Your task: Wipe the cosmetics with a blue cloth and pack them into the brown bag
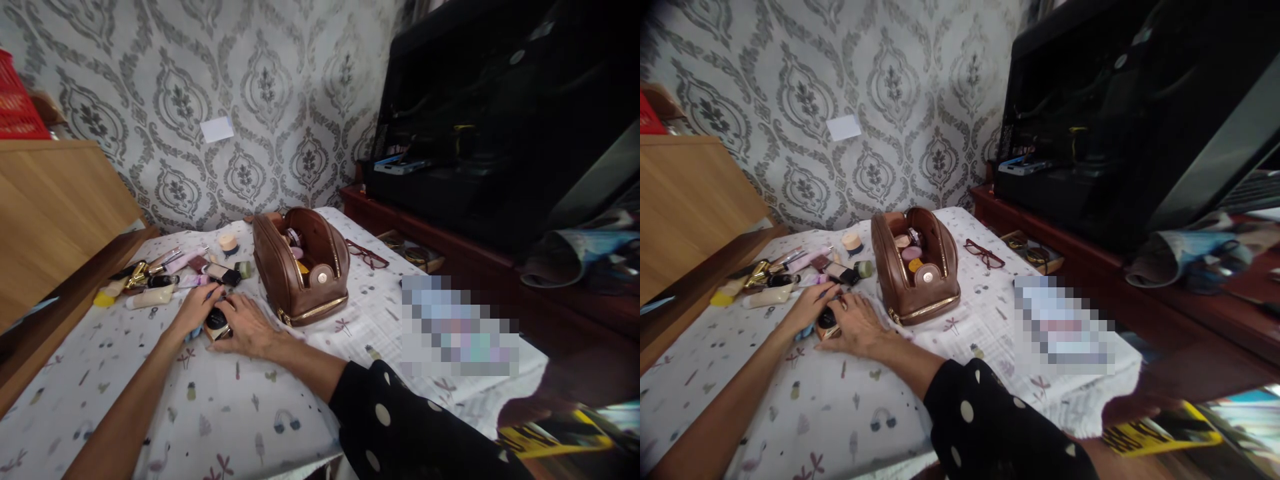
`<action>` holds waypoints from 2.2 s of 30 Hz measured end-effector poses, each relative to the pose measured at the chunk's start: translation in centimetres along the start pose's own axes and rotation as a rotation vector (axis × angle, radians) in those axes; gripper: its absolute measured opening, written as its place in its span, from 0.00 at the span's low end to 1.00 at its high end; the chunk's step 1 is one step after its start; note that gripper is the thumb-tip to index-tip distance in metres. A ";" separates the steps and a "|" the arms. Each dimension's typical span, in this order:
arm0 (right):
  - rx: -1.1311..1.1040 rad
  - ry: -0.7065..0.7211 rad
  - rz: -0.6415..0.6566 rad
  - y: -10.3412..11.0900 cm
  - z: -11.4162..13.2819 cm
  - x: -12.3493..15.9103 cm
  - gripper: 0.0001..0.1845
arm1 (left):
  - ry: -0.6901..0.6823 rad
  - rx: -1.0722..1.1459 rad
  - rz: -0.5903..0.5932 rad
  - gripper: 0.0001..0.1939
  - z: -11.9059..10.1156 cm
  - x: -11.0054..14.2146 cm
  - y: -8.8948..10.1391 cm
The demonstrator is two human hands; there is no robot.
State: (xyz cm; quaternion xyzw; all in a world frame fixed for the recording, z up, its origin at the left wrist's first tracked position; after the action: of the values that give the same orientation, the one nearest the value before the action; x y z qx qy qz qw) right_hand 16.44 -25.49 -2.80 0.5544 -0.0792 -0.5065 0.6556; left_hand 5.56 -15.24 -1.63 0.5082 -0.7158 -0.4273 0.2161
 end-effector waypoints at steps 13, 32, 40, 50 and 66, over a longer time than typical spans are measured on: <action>0.033 0.015 -0.010 -0.3 -0.3 -0.2 0.44 | -0.003 -0.043 -0.016 0.23 0.1 0.2 -0.1; 0.031 0.013 0.005 -0.2 -0.2 -0.1 0.41 | 0.006 -0.041 -0.022 0.23 0.1 0.1 -0.1; 0.023 0.027 -0.019 -0.2 -0.2 -0.1 0.41 | -0.001 -0.034 -0.033 0.22 0.2 0.0 -0.2; 0.022 0.032 -0.023 0.1 0.3 0.0 0.39 | 0.013 0.037 -0.007 0.23 0.4 0.0 0.0; 0.065 0.174 -0.580 15.9 1.2 1.0 0.12 | 0.084 0.045 -0.013 0.26 1.1 0.0 -0.1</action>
State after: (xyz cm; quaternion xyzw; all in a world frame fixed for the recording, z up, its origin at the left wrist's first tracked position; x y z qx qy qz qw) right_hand 25.28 -29.10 10.04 0.6157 0.1226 -0.6204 0.4701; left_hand 4.84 -14.79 -2.32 0.5351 -0.7123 -0.3906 0.2317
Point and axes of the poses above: each hand's wrist, its own x-axis away from the middle knuckle, its own y-axis out of the back of the hand, z = x × y, the point moved 5 cm from there along -x, towards the middle knuckle, and after that the axes turned 15 degrees about y, right-handed, at the moved point
